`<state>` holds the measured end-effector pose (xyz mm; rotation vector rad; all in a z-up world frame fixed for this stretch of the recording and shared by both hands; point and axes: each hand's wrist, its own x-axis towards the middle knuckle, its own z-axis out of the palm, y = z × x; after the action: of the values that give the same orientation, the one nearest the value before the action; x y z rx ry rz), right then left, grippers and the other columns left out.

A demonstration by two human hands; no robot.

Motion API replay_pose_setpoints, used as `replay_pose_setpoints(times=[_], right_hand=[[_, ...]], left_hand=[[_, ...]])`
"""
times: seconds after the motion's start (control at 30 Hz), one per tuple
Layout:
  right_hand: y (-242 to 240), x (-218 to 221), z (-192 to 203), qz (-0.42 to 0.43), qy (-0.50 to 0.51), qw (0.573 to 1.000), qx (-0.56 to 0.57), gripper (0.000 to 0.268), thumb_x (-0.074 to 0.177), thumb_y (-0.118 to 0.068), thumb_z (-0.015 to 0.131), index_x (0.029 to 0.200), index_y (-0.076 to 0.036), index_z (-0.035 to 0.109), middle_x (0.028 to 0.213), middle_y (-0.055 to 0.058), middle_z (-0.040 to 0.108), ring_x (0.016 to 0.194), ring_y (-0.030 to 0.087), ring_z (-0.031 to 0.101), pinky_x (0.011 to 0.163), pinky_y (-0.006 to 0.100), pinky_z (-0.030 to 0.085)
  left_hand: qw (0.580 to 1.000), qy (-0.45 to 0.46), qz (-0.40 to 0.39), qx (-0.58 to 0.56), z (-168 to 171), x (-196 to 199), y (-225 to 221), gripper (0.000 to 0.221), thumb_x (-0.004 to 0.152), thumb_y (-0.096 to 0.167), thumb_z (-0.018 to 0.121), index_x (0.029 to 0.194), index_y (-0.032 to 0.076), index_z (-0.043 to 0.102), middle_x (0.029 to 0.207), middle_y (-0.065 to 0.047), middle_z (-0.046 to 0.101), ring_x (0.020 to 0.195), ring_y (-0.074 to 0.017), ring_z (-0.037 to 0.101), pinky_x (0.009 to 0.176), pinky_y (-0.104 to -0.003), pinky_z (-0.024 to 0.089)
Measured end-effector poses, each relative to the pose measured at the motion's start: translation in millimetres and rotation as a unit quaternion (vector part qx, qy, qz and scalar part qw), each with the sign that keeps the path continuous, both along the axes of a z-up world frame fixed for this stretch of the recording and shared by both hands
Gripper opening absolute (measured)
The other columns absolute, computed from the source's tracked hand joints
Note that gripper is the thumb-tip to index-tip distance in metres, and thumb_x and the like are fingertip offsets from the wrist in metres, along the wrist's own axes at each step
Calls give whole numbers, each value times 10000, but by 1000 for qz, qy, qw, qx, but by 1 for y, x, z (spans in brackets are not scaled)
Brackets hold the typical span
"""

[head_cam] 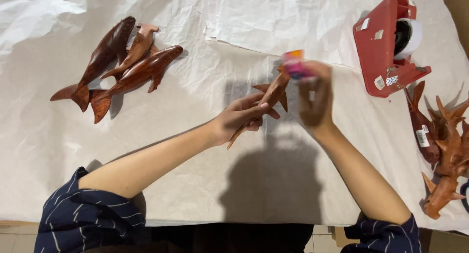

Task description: Cleaning and wiping down wooden fish figurines using a small cloth or sponge on a paper-covered workbench.

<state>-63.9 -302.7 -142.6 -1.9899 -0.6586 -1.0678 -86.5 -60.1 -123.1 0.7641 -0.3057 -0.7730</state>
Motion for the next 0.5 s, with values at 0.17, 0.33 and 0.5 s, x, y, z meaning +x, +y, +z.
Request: replay_pose_setpoints(times=[0.17,0.33,0.5], right_hand=[[12,-1,2,33,-62,976,-204,353,1091,-21,470,1412,63,589,1455,263,580,1330,464,558,1147,547,426],[26,-25,3,49,-30,985,-165,367,1057,-69,567,1414,6,610,1472,180,611,1363,355,582,1235,566,247],[7,-13,5,11,-34,982,-186,318,1029,-131,668,1341,-88,707,1387,94,709,1391,340,570,1204,708,30]], left_hand=[[1000,-8,2,2,4,-1,2,491,1047,164,570,1480,-32,448,872,-59,528,676,-50,354,596,-160,318],[998,-52,6,21,-1,0,-1,488,1053,183,563,1475,-37,454,938,-99,565,682,-63,394,598,-169,344],[996,-69,-3,51,11,-1,2,497,1029,146,593,1467,-53,467,822,-30,424,668,-64,382,593,-170,358]])
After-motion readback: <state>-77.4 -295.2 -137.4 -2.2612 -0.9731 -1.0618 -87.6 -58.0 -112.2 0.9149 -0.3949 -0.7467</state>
